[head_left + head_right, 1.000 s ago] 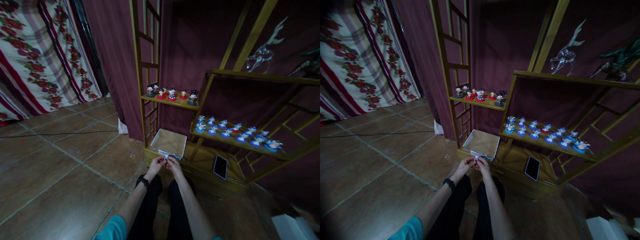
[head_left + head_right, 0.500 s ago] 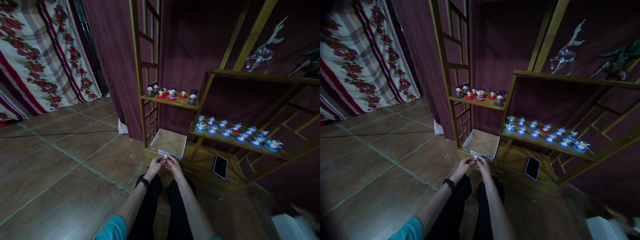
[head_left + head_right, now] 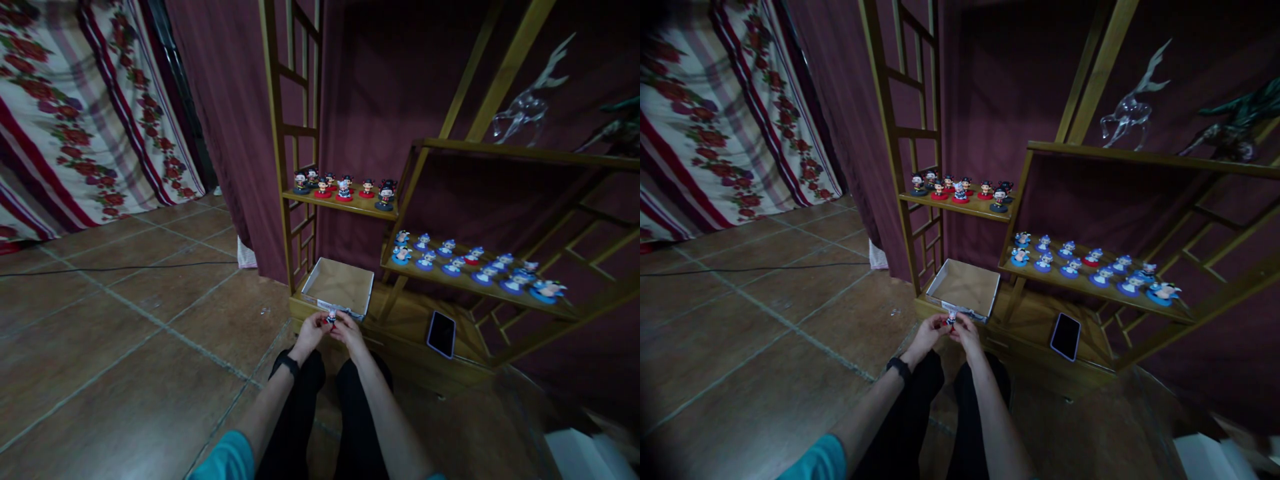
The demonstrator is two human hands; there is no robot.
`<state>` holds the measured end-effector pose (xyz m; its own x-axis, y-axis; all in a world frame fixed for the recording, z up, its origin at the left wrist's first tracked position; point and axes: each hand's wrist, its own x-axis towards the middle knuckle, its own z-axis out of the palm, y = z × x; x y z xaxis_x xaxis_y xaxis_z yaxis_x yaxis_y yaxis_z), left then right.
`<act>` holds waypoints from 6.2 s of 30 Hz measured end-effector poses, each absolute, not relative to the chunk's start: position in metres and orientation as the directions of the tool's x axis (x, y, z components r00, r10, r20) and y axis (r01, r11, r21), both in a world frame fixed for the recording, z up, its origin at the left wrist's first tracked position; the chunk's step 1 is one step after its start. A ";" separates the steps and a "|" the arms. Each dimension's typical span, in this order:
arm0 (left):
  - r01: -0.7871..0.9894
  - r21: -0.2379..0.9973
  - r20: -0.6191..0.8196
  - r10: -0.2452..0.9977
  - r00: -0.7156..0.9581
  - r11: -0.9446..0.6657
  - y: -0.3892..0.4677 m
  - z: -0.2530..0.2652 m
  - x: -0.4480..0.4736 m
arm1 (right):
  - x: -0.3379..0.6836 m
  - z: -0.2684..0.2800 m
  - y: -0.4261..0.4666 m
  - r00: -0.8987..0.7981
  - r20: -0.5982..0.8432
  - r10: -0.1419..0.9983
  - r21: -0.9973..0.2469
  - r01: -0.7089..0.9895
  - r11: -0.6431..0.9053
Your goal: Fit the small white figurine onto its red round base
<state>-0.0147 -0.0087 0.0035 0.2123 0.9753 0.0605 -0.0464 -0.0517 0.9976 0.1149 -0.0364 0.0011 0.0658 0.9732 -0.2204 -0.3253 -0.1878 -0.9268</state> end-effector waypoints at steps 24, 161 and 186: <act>-0.123 0.992 0.000 0.979 0.202 0.026 -0.015 0.011 -0.009 | 0.113 -0.007 -0.033 0.139 -0.258 0.956 -0.901 -0.391 -0.187; -0.548 0.746 -0.295 0.925 0.238 0.379 -0.004 0.010 -0.011 | 0.113 0.001 -0.024 0.188 -0.139 0.972 -0.949 -0.307 -0.076; -0.495 0.719 -0.351 0.869 0.349 0.489 -0.005 0.017 -0.016 | 0.114 0.000 -0.021 0.167 -0.076 0.983 -0.972 -0.231 -0.036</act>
<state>-0.0158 -0.0049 0.0169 0.3489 0.8691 -0.3508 -0.4946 0.4886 0.7187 0.1139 -0.0213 0.0003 0.1672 0.9830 -0.0761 -0.2310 -0.0360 -0.9723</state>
